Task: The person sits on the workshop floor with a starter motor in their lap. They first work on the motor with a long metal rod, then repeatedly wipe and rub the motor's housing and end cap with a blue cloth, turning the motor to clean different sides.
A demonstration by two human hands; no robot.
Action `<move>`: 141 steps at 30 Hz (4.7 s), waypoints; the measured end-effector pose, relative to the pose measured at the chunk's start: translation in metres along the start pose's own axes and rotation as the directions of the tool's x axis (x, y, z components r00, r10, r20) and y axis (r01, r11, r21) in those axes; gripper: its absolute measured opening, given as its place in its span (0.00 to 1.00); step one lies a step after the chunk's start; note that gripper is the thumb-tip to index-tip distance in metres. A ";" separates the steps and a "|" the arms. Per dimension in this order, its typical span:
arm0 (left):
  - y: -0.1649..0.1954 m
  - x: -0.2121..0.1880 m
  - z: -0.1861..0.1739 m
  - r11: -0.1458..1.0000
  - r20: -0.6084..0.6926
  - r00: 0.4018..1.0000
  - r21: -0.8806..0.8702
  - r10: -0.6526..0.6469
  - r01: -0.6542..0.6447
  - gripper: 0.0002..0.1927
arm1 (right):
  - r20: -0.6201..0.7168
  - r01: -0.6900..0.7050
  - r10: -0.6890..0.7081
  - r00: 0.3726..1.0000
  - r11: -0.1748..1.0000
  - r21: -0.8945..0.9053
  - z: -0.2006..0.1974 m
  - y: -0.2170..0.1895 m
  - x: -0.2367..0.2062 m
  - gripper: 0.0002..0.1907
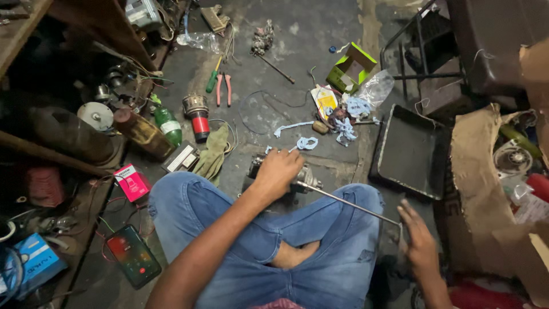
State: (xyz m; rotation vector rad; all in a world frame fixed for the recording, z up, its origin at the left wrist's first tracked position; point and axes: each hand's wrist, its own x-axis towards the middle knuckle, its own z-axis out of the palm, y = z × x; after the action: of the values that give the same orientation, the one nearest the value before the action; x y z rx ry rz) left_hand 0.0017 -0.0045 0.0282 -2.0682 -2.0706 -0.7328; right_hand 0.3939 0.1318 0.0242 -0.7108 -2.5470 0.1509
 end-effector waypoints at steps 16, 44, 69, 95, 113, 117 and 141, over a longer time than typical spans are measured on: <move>0.001 0.002 0.002 1.000 0.008 1.000 -0.007 -0.010 0.010 0.16 | 0.362 -0.784 0.716 0.598 0.426 0.451 0.011 0.006 0.012 0.26; 0.005 0.001 0.006 1.000 -0.078 0.997 -0.016 0.015 -0.016 0.13 | 0.062 -0.096 0.090 0.994 0.990 0.100 -0.016 -0.018 0.019 0.35; 0.011 -0.006 -0.008 0.998 -0.073 0.996 -0.005 0.060 -0.060 0.09 | 0.183 -0.241 0.176 0.967 0.864 0.442 0.027 0.025 0.023 0.14; 0.015 -0.009 -0.005 0.998 -0.158 0.986 0.050 0.048 -0.041 0.07 | 0.349 -0.478 0.342 0.873 0.746 0.464 0.033 0.070 -0.008 0.14; 0.003 -0.002 0.001 0.993 -0.177 0.983 -0.100 0.044 -0.063 0.12 | 0.505 -0.721 0.583 0.636 0.214 0.660 0.035 0.075 -0.012 0.20; -0.002 -0.003 -0.004 0.993 -0.139 0.990 -0.120 -0.008 -0.008 0.17 | 0.326 -0.374 0.489 0.809 0.001 0.927 0.035 0.039 -0.012 0.26; 0.011 -0.004 0.002 0.996 -0.186 0.979 -0.043 -0.089 0.082 0.09 | -0.016 -0.401 0.795 0.606 0.324 0.857 0.057 0.025 0.038 0.31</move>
State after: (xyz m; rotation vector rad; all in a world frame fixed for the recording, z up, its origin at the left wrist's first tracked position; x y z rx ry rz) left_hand 0.0136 -0.0075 0.0273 -1.8553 -2.0656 -0.9444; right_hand 0.3492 0.1738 -0.0156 -1.1299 -1.3354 1.1801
